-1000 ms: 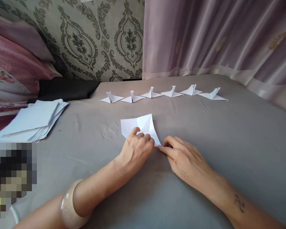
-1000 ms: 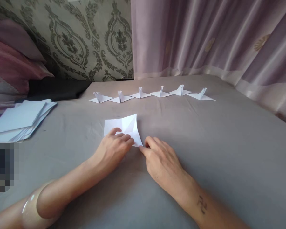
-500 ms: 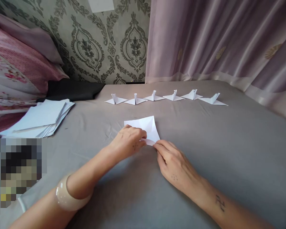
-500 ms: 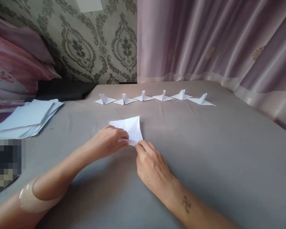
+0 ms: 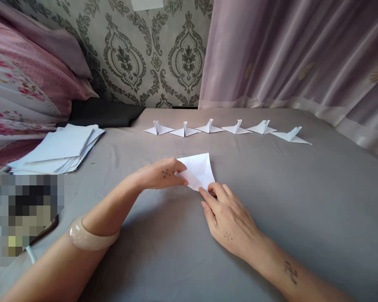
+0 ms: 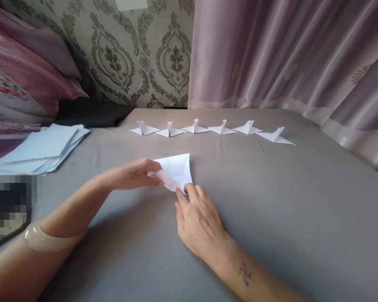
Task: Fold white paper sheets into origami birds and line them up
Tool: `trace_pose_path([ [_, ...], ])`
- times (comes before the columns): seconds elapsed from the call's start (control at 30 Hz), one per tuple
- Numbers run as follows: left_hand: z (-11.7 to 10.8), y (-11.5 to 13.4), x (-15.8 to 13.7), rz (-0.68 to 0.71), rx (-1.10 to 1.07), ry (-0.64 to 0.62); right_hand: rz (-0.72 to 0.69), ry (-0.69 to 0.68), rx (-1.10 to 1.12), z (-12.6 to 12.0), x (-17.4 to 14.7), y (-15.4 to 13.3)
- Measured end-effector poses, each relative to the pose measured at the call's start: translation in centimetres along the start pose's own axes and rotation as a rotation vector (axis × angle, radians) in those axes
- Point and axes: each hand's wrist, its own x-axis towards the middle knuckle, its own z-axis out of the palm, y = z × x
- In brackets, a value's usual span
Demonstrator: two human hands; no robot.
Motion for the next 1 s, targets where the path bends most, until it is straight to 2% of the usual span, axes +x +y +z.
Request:
trace_pose_path([
  [0.13, 0.0, 0.1, 0.3, -0.040, -0.008, -0.060, -0.014, 0.004, -0.036, 0.1, 0.4, -0.1],
  [0.27, 0.2, 0.3, 0.6, -0.047, 0.005, -0.037, -0.022, 0.006, -0.071, 0.0, 0.6, -0.2],
  [0.4, 0.4, 0.6, 0.8, 0.009, -0.040, 0.010, -0.027, 0.027, -0.067, 0.0, 0.5, -0.1],
  [0.53, 0.4, 1.1, 0.3, 0.005, -0.018, 0.057, 0.006, 0.086, 0.034, 0.3, 0.6, 0.5],
  [0.67, 0.4, 1.0, -1.1, 0.042, 0.102, 0.106, 0.073, 0.217, 0.128, 0.5, 0.6, 1.5],
  [0.83, 2.2, -0.7, -3.0, 0.154, 0.303, 0.277, 0.091, 0.241, 0.088, 0.4, 0.5, 1.8],
  [0.9, 3.3, -1.6, -3.7, 0.157, 0.386, 0.336, 0.042, 0.260, 0.040, 0.3, 0.4, 1.4],
  [1.0, 4.7, -2.6, -4.9, 0.127, 0.439, 0.354, -0.070, 0.307, -0.148, -0.1, 0.3, 0.5],
])
